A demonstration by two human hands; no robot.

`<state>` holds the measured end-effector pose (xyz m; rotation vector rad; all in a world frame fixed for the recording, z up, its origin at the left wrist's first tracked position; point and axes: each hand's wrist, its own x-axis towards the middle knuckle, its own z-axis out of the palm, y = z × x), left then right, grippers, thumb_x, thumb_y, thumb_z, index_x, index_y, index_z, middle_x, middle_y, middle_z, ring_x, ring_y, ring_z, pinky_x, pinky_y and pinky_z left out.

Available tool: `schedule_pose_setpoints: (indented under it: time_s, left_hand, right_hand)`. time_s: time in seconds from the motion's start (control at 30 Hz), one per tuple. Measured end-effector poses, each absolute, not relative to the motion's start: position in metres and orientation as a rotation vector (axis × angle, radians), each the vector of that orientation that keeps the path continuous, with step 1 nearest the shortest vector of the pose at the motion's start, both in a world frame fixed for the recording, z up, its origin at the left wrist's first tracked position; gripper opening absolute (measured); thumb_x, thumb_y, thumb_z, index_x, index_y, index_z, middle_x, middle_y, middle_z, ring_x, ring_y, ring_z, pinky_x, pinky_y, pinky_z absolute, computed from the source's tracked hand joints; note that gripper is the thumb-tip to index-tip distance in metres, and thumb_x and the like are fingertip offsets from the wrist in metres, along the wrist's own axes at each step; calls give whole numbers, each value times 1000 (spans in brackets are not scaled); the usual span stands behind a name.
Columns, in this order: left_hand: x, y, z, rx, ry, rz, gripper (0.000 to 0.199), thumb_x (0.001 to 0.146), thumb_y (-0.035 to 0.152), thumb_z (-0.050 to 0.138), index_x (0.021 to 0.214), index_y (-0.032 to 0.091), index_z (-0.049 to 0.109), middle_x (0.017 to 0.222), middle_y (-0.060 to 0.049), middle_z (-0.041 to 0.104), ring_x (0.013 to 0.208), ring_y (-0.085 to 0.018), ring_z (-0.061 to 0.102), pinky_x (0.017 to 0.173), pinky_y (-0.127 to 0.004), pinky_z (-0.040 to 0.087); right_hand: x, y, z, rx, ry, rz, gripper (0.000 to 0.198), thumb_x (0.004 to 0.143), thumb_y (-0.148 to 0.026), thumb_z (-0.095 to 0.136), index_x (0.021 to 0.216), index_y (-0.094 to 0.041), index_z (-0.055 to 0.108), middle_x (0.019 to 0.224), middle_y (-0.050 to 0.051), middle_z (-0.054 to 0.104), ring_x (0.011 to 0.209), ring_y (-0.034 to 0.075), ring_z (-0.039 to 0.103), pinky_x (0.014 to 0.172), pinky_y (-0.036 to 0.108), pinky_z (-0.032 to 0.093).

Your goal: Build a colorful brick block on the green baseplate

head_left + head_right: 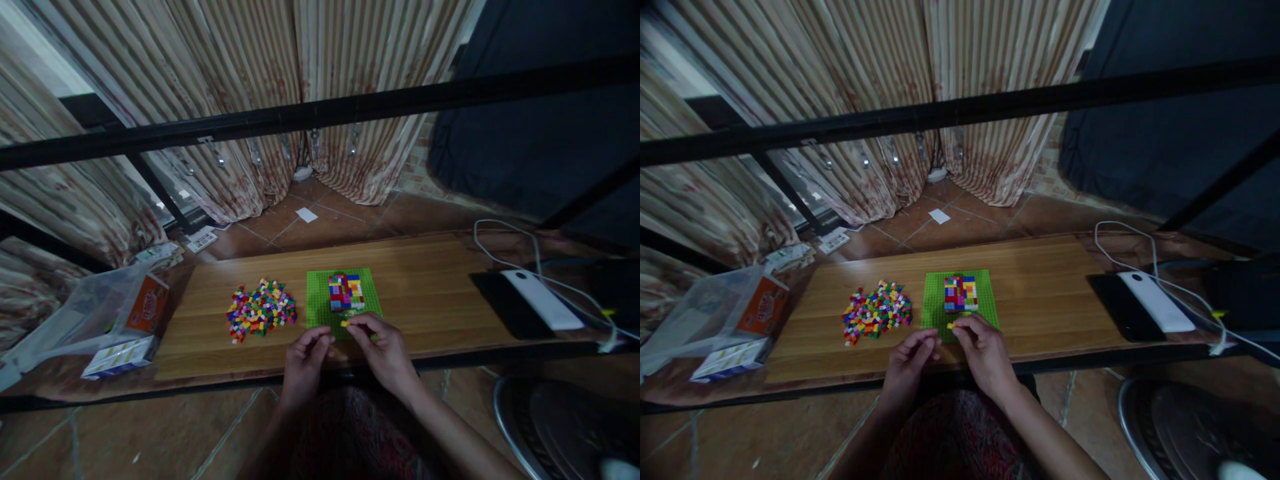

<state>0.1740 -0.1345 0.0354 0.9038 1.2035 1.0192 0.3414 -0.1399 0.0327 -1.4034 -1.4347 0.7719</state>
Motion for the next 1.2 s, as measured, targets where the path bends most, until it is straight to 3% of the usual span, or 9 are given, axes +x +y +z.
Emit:
schedule_pose_setpoints:
  time_s: [0.1,0.3,0.47,0.7,0.83,1.0,1.2]
  left_hand:
    - [157,-128,25,1020,1328,1020,37,72,44,70,94,15,71,80,-4,71,67,-14,62,64,-25,50]
    - [117,-121,7,1033,1544,1001,39,68,45,71,91,14,70,84,-5,70,74,-17,64,66,-26,51]
    - [112,-121,-2,967,1522,918,44,67,46,70,96,14,65,75,-1,66,62,-14,60,59,-24,49]
    - [113,-117,-5,1081,1530,832,36,71,45,66,92,15,65,79,-4,68,69,-16,62,61,-24,49]
    - [109,-119,-9,1101,1502,824,37,74,46,64,96,16,64,81,-4,69,70,-16,63,60,-24,49]
    - [109,-119,-9,1148,1523,809,37,74,46,65,95,16,66,82,-4,69,71,-16,62,62,-24,49]
    - [109,-119,-6,1154,1545,770,39,74,48,64,96,17,67,84,-4,69,71,-17,62,62,-25,50]
  right_hand:
    - [368,-118,21,-1497,-1409,591,21,89,-39,55,89,-23,69,89,5,66,81,19,62,72,32,48]
    - [398,-69,4,-1540,-1500,380,20,87,-38,58,84,-24,71,98,7,63,97,23,59,87,39,47]
    - [398,-50,-4,-1565,-1591,375,17,85,-35,58,83,-26,72,109,7,59,107,24,55,95,41,44]
    - [398,-43,-12,-1544,-1477,504,12,79,-34,64,78,-26,72,113,6,59,110,25,54,98,43,41]
    - [396,-37,-22,-1473,-1247,684,13,70,-36,71,77,-25,72,107,5,63,105,24,57,95,42,42]
    - [387,-34,-28,-1381,-904,960,28,59,-35,77,83,-23,68,86,1,67,80,19,61,76,34,48]
    - [376,-36,-24,-1353,-793,969,33,59,-32,75,88,-22,65,83,0,68,76,17,63,72,31,50]
